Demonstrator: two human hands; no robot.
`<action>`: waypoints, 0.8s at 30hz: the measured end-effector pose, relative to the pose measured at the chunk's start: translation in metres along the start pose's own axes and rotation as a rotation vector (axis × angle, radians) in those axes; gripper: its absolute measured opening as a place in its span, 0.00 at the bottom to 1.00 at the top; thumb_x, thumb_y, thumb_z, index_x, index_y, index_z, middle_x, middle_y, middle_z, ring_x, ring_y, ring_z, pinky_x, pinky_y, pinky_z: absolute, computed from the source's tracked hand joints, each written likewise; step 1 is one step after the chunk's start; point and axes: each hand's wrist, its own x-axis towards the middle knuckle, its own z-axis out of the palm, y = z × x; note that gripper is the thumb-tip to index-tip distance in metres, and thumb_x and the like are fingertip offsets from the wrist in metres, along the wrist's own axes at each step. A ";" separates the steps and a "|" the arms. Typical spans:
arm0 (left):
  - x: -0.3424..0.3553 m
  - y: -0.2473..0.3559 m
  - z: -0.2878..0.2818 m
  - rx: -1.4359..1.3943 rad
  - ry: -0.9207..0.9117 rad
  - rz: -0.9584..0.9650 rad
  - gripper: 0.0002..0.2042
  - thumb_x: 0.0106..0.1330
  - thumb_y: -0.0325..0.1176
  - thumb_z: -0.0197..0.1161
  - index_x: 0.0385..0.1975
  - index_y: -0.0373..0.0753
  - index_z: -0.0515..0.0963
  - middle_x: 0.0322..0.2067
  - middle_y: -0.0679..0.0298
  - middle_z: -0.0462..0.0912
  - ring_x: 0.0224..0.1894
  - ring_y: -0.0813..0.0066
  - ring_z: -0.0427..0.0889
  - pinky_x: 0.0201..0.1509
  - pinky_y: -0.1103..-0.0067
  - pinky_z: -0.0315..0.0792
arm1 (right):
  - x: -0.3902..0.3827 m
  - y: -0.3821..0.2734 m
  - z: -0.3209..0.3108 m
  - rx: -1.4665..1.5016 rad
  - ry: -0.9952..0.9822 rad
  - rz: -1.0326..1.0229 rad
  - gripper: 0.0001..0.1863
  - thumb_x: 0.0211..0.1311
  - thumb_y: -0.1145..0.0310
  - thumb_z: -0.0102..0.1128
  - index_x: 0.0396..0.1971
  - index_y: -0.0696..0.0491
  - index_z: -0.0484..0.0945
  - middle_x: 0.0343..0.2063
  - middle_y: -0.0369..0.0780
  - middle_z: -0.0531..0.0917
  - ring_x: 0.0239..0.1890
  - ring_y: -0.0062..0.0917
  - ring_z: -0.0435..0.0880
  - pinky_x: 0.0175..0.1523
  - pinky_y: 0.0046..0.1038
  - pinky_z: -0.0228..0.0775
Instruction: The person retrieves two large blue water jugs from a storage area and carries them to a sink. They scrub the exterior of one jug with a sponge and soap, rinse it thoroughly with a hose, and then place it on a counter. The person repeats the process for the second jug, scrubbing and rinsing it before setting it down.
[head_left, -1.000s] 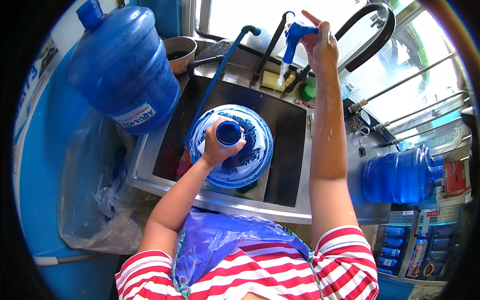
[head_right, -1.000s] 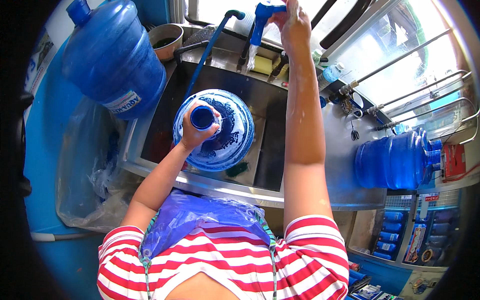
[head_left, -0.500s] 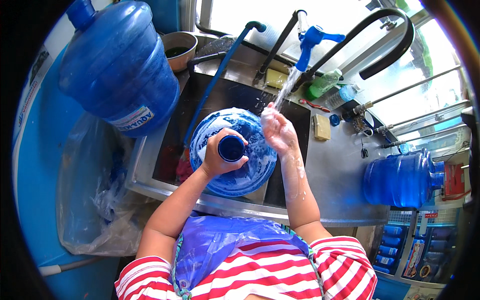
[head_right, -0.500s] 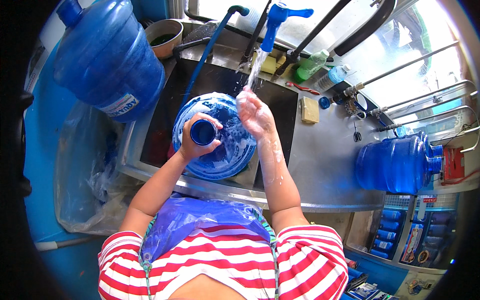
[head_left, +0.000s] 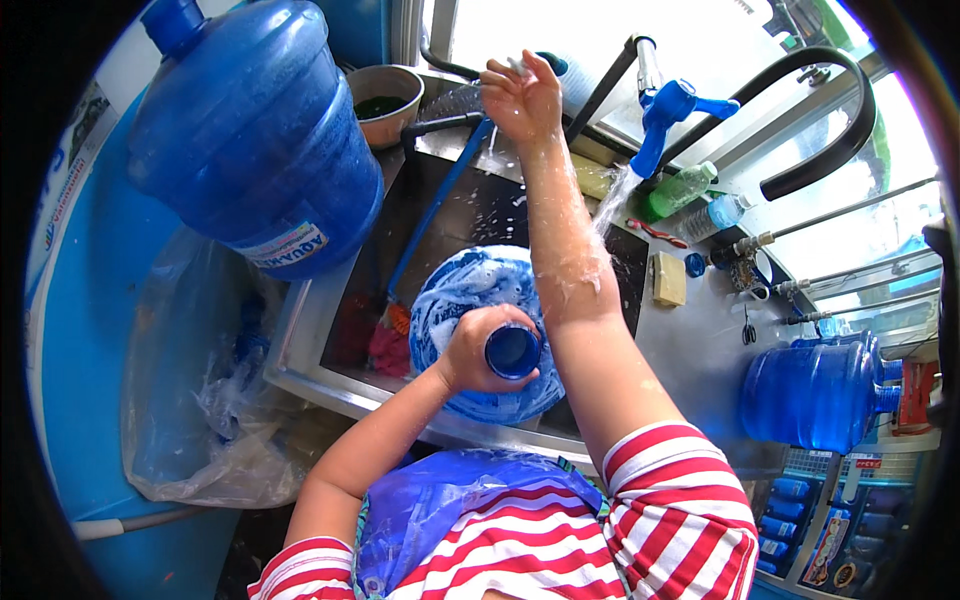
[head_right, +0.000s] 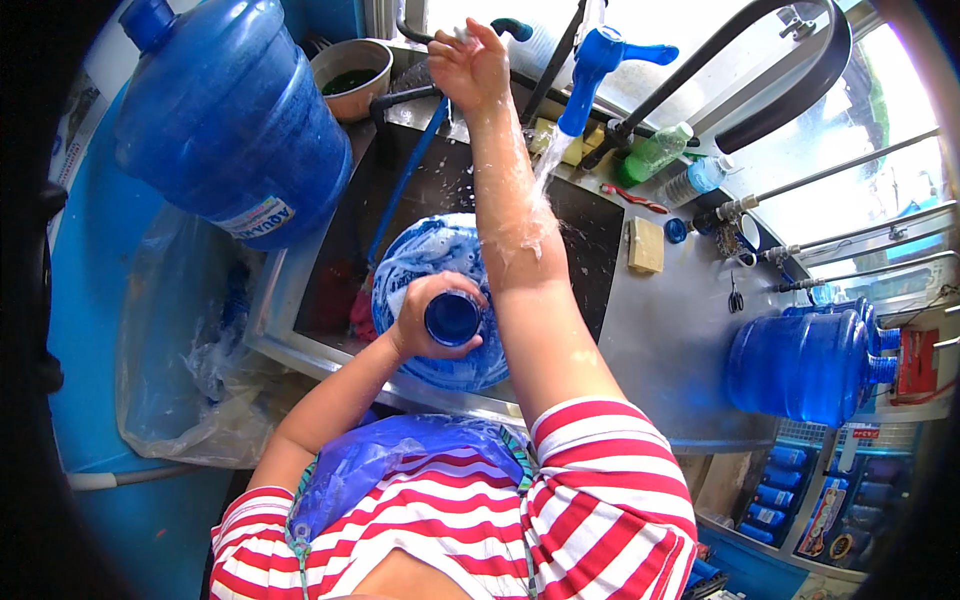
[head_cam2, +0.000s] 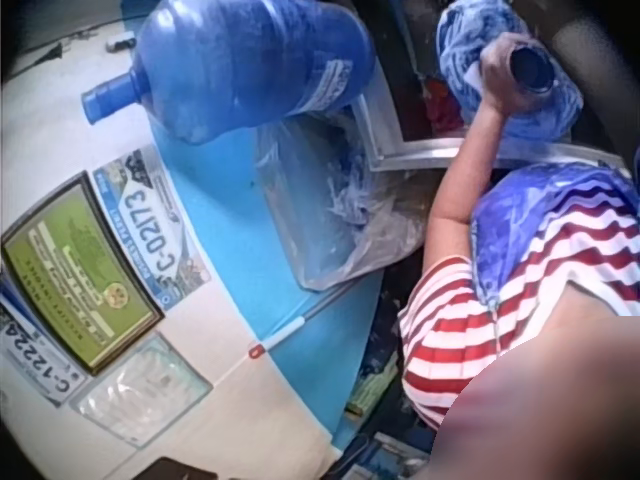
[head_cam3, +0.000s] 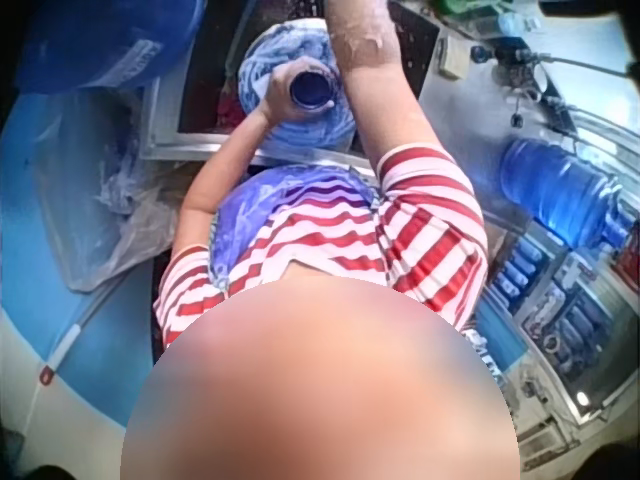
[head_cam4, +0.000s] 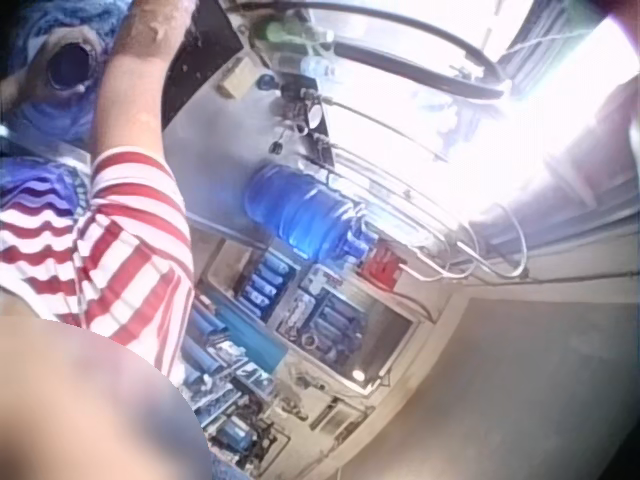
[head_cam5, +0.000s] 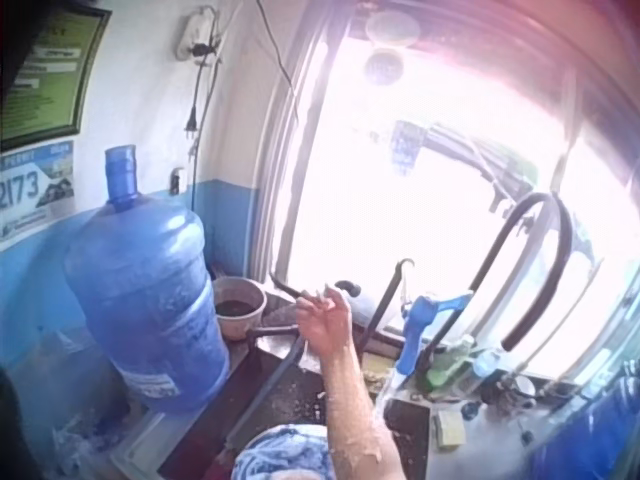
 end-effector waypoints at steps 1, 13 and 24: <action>0.002 -0.001 0.000 -0.001 -0.002 -0.003 0.20 0.41 0.33 0.77 0.34 0.39 0.76 0.32 0.59 0.83 0.35 0.64 0.84 0.44 0.74 0.77 | 0.002 -0.005 -0.004 -0.023 0.038 0.015 0.14 0.63 0.63 0.54 0.19 0.52 0.73 0.17 0.32 0.67 0.22 0.18 0.66 0.29 0.20 0.61; 0.094 -0.082 -0.017 0.208 0.680 -0.291 0.15 0.49 0.37 0.75 0.29 0.37 0.76 0.25 0.65 0.82 0.27 0.77 0.81 0.34 0.78 0.75 | -0.231 0.109 0.035 -2.502 0.667 0.068 0.32 0.60 0.56 0.58 0.62 0.54 0.67 0.61 0.70 0.58 0.67 0.60 0.55 0.71 0.49 0.46; 0.102 -0.082 0.061 0.634 -0.065 -0.102 0.26 0.58 0.51 0.65 0.48 0.37 0.72 0.41 0.48 0.81 0.45 0.57 0.82 0.49 0.63 0.73 | -0.206 0.035 0.133 -2.524 1.175 0.167 0.33 0.54 0.51 0.66 0.56 0.55 0.72 0.41 0.55 0.82 0.46 0.48 0.82 0.51 0.42 0.74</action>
